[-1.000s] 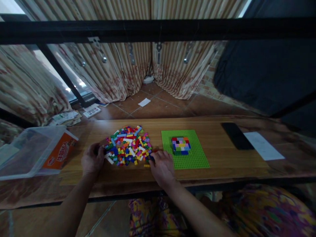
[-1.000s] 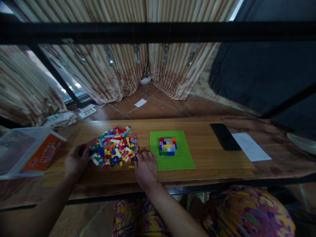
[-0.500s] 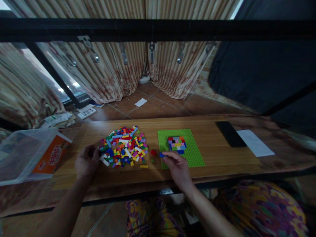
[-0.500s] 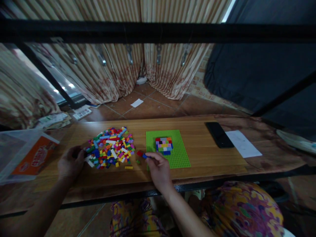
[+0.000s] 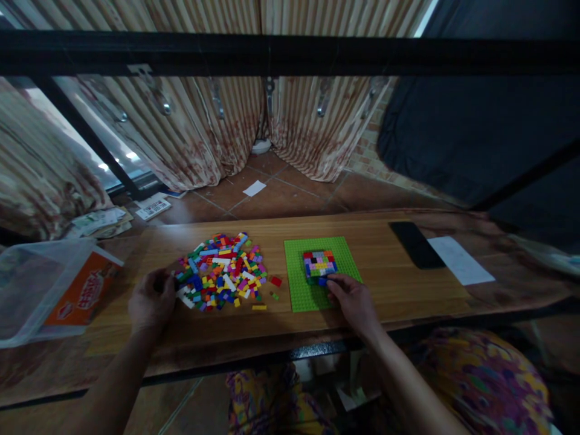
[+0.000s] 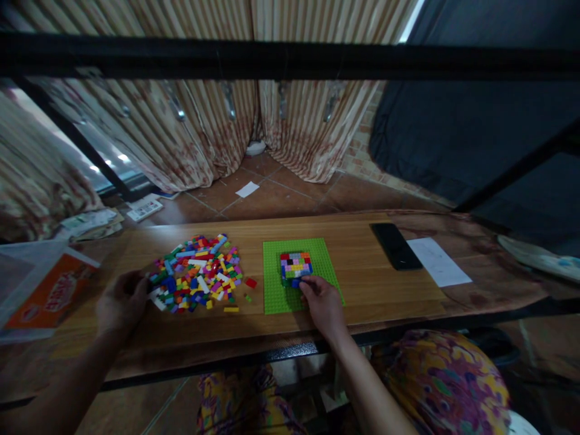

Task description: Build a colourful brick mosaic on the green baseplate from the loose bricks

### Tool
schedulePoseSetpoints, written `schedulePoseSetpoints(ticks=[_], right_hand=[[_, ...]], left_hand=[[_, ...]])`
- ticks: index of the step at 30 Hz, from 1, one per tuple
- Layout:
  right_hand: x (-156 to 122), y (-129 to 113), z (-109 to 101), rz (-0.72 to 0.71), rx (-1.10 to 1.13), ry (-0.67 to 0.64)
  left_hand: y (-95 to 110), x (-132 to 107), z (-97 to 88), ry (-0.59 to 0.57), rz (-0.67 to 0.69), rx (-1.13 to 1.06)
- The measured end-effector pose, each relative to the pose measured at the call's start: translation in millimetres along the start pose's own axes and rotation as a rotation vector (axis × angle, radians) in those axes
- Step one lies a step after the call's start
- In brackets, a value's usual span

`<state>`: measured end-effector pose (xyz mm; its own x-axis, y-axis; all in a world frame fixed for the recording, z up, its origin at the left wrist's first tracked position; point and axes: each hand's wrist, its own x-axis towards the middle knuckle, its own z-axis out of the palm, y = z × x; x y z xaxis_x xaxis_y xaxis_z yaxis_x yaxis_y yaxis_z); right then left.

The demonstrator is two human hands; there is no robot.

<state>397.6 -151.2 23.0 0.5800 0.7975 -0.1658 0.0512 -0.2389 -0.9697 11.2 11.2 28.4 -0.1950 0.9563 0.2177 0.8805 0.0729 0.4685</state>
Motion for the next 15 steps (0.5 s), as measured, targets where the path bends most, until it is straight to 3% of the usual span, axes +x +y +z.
schedulePoseSetpoints(ticks=[4,10,15], right_hand=[[6.7,-0.8,0.1,-0.088,-0.185,-0.005],[5.5,-4.1,0.4,-0.331,-0.546,0.135],[3.3,-2.2,1.0,-0.385,-0.571,0.188]], left_hand=[[3.2,-0.2,-2.5,-0.027,-0.025,0.003],[1.5,0.8,-2.6,-0.029,-0.014,0.031],[1.0,0.8,-2.5,-0.027,-0.026,0.035]])
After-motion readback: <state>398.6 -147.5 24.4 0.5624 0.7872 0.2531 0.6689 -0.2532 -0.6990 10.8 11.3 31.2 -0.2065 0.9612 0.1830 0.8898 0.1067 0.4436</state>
